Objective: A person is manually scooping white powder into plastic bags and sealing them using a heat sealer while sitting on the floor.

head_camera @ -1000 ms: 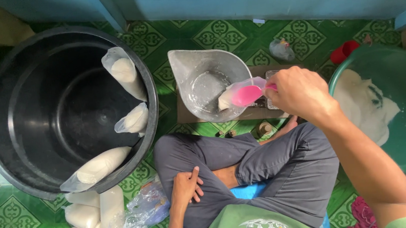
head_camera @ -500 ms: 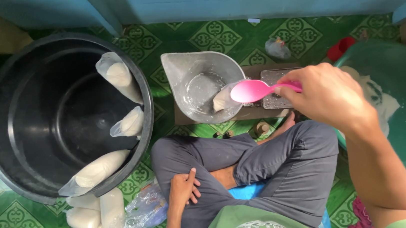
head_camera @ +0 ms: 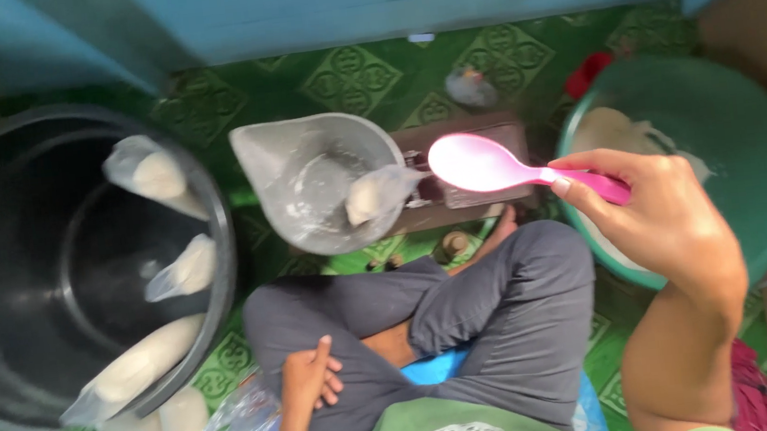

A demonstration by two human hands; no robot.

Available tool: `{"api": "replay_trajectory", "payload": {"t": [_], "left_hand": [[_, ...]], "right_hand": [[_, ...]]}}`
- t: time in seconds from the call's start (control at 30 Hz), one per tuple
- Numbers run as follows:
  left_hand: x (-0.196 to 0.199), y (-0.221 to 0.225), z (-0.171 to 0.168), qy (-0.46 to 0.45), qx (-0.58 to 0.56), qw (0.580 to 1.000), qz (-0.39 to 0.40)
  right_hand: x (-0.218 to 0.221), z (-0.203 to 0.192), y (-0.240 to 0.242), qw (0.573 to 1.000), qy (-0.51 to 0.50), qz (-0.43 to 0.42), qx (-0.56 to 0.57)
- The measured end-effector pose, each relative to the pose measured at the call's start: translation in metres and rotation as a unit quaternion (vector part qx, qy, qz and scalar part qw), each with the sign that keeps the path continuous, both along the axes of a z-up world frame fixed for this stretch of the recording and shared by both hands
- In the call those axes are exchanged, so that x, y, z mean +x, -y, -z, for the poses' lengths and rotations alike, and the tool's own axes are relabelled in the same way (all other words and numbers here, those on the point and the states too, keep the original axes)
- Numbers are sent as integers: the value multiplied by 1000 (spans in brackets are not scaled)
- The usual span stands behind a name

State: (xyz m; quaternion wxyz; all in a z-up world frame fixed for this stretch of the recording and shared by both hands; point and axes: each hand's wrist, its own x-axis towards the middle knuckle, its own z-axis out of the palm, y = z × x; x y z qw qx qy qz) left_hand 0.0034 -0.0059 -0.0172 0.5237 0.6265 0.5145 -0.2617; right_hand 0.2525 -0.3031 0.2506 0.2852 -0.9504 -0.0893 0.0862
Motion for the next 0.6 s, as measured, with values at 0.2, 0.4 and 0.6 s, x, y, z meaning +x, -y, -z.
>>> {"api": "replay_trajectory", "payload": {"t": [0.2, 0.4, 0.6], "left_hand": [[-4, -2, 21, -12, 25, 1000, -5], [-2, -3, 31, -30, 53, 998, -2], [0, -5, 37, -50, 68, 996, -2]], "right_hand": [[5, 53, 76, 988, -6, 125, 88], [3, 153, 160, 968, -7, 243, 66], [-13, 258, 211, 955, 8, 296, 24]]}}
